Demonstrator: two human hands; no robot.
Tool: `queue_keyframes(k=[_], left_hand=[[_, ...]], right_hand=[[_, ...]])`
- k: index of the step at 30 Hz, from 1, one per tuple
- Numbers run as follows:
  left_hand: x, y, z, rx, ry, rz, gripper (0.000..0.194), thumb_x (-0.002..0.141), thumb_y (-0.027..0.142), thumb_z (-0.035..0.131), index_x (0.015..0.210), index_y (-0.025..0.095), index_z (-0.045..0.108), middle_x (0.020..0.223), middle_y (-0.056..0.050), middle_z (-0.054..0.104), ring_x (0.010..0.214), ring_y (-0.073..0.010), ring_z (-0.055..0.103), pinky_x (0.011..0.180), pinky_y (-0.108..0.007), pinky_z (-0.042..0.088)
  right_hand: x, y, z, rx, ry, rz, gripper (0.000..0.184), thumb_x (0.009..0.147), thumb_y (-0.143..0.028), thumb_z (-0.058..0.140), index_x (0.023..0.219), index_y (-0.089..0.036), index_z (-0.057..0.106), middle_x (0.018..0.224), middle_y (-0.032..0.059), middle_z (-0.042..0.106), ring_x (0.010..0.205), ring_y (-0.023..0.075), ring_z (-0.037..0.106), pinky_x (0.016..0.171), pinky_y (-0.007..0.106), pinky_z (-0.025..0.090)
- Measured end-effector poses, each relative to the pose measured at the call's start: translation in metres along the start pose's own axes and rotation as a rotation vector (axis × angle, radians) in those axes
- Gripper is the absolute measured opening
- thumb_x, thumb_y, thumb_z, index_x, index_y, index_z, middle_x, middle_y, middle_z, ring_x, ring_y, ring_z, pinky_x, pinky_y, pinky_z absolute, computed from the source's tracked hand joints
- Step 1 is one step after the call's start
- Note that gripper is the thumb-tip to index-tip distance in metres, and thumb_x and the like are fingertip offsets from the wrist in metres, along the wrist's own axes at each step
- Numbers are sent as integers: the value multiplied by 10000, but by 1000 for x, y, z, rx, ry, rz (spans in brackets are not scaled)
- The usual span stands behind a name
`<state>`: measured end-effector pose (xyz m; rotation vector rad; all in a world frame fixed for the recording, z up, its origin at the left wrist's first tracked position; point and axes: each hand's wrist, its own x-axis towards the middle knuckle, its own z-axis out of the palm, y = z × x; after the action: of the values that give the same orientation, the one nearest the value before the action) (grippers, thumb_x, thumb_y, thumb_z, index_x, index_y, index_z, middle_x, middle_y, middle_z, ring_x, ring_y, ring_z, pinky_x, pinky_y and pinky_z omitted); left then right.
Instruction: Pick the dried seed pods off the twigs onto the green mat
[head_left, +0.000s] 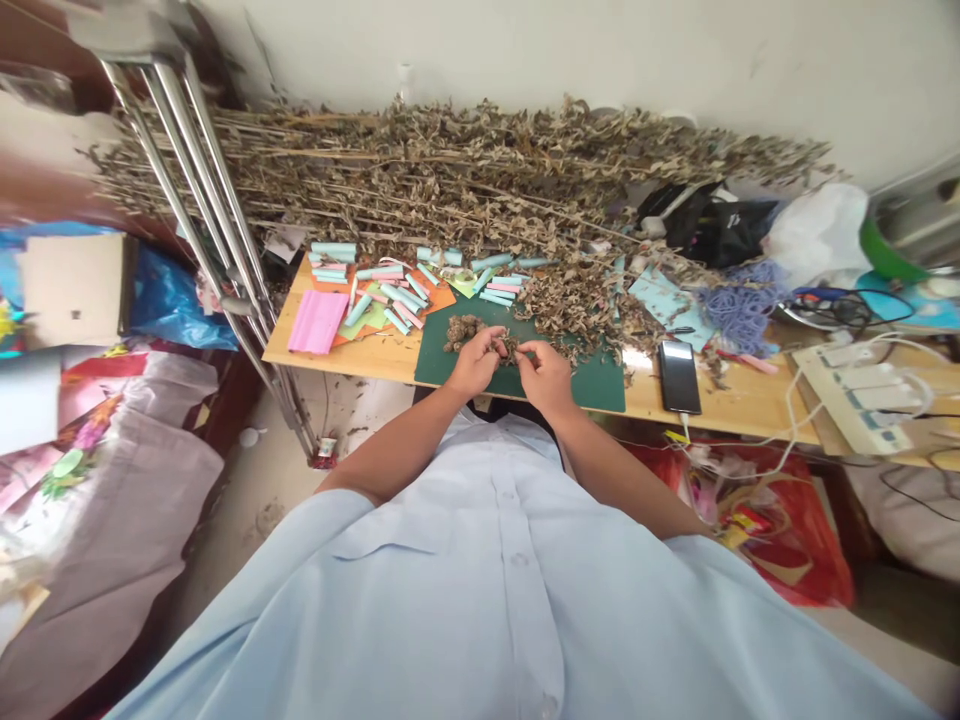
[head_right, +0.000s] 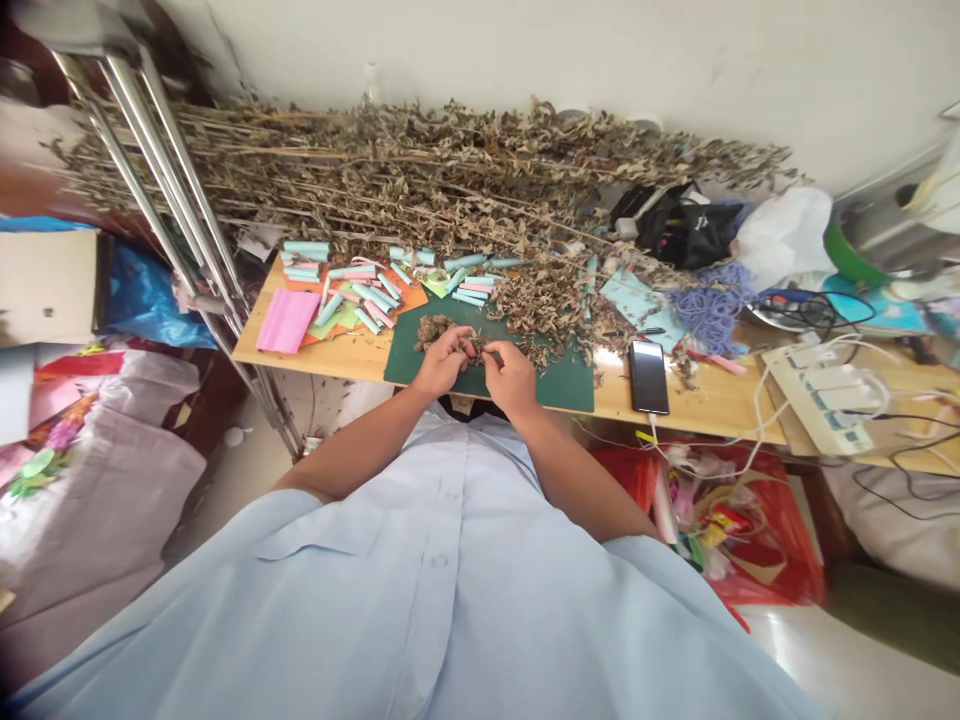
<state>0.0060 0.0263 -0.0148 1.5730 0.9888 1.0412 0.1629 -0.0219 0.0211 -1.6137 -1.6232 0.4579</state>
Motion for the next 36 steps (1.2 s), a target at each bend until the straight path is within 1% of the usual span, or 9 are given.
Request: queue_keyframes(k=[3, 11, 16, 21, 24, 26, 29, 33, 36], left_hand=[[-1, 2, 1, -10, 2, -10, 555, 845, 124, 450, 1397, 165, 468, 924, -42, 677, 677, -120, 591, 709, -280, 523], [-5, 6, 2, 63, -61, 88, 711, 829, 122, 555, 1510, 130, 353, 1099, -109, 705, 987, -207, 672, 934, -366, 525], [-4, 1, 4, 40, -66, 52, 690, 857, 185, 604, 1506, 145, 372, 928, -53, 697, 828, -178, 659, 841, -347, 545], [-2, -2, 7, -71, -28, 7, 645, 879, 303, 660, 1465, 158, 433, 1007, -85, 677, 748, -147, 636, 717, -292, 542], [-1, -1, 6, -33, 28, 33, 496, 939, 377, 604, 1379, 158, 535, 984, -82, 675, 735, -138, 623, 732, -296, 540], [-1, 0, 4, 26, 71, 71, 391, 991, 408, 518, 1277, 162, 620, 934, -73, 673, 739, -140, 622, 775, -310, 538], [-1, 1, 3, 51, 113, 84, 379, 1021, 438, 446, 1149, 169, 681, 888, -63, 665, 703, -130, 612, 748, -296, 532], [0, 0, 4, -1, 126, 41, 361, 1020, 434, 451, 1124, 173, 679, 914, -57, 671, 648, -110, 597, 657, -262, 517], [1, 4, 3, 53, 131, 25, 321, 1010, 407, 483, 1045, 169, 695, 840, -42, 667, 653, -118, 593, 672, -268, 511]], right_hand=[[2, -4, 1, 77, -6, -1, 219, 922, -368, 548, 1016, -227, 686, 952, 56, 741, 717, 195, 645, 778, 360, 546], [11, -8, 5, 175, -88, -24, 309, 893, -301, 584, 1181, -225, 667, 1087, 66, 741, 780, 184, 664, 817, 369, 558], [12, -3, 7, 239, -67, 36, 312, 886, -322, 591, 1173, -220, 662, 1003, 61, 733, 772, 180, 657, 777, 359, 566], [19, -1, 5, 386, 29, 185, 344, 847, -367, 634, 1149, -203, 629, 942, 46, 712, 609, 130, 580, 584, 291, 523], [24, -3, 2, 493, 69, 268, 336, 808, -377, 673, 1092, -202, 625, 888, 18, 702, 534, 96, 532, 503, 249, 465], [25, -2, 0, 549, 74, 297, 327, 793, -365, 690, 1070, -202, 625, 864, 2, 695, 517, 81, 520, 493, 234, 446], [23, -1, 0, 599, 64, 308, 327, 779, -341, 705, 1064, -199, 628, 851, -8, 689, 501, 69, 511, 488, 230, 431], [20, 1, 1, 616, 44, 301, 313, 769, -325, 711, 1044, -197, 634, 842, -8, 691, 492, 68, 515, 480, 231, 418], [18, 2, 2, 622, 33, 308, 311, 757, -320, 718, 1030, -195, 637, 824, -12, 687, 486, 69, 514, 473, 232, 416]])
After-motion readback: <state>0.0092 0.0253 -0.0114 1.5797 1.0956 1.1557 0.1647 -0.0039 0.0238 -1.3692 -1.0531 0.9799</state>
